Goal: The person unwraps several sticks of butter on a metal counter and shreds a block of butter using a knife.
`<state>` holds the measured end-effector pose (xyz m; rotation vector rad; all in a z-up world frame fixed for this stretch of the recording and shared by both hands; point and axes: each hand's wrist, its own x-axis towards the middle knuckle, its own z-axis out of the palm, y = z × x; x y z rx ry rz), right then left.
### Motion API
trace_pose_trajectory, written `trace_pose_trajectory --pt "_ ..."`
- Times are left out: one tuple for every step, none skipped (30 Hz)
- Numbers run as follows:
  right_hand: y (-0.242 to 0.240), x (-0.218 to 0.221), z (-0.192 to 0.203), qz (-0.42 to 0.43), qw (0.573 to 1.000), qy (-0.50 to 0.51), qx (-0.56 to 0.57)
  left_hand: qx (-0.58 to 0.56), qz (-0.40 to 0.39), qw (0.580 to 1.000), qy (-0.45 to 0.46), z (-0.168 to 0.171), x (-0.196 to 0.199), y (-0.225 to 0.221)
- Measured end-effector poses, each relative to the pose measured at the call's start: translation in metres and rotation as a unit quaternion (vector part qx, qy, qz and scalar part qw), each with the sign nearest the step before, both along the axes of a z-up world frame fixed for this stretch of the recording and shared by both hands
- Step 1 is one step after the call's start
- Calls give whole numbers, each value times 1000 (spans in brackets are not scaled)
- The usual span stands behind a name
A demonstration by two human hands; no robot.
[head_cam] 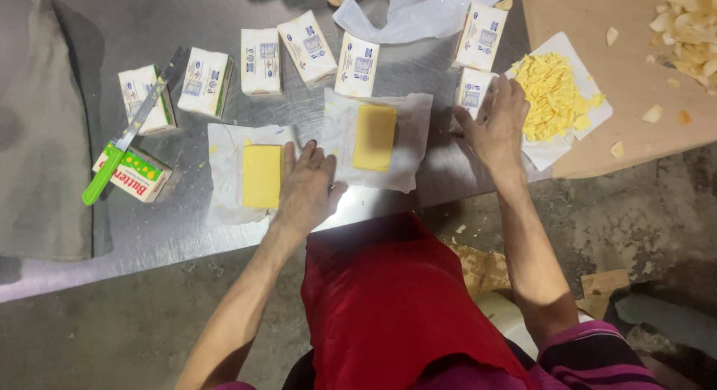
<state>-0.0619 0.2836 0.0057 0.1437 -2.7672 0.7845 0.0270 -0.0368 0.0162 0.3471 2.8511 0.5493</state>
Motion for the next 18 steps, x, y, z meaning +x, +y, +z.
trace_pose_trajectory --pt "-5 -2 1 -31 993 -109 -11 3 -3 1000 3 2 4 0" --pt "-10 -2 0 -58 973 -220 -24 92 20 994 57 6 13 1" --pt "-11 6 0 -59 973 -220 -23 179 43 977 111 9 19 0" --pt "-17 14 -2 -19 993 -117 -7 171 55 977 115 16 27 -5" --pt "-24 22 -3 23 1000 -12 6 197 107 967 124 21 36 -12" --pt "-30 26 -2 43 999 -10 2 224 167 951 134 26 43 -22" --pt "-37 32 -1 36 998 -40 -41 217 185 948 141 29 47 -40" --pt "-41 37 -1 23 994 -76 -77 201 234 937 163 29 54 -57" --pt "-51 39 -3 38 993 -80 -75 184 281 924 185 27 64 -74" --pt "-62 41 -4 82 993 -63 -57 182 293 920 186 24 73 -90" --pt "-73 42 -5 127 990 -47 -40 176 353 908 142 21 82 -106" --pt "-80 39 -2 139 988 -47 -39 171 411 890 97 15 91 -117" --pt "-87 34 3 126 991 -29 -36 171 422 885 99 9 98 -124" --pt "-99 30 8 116 993 -10 -36 152 448 880 39 2 102 -131" --pt "-112 26 14 130 991 -9 -37 134 471 871 -22 -4 107 -138" --pt "-124 26 21 149 982 -69 -98 135 478 868 -24 -10 113 -141" --pt "-142 27 23 167 965 -129 -157 146 473 869 8 -15 119 -142" --pt "-166 27 20 221 951 -138 -163 158 461 872 42 -20 119 -144"
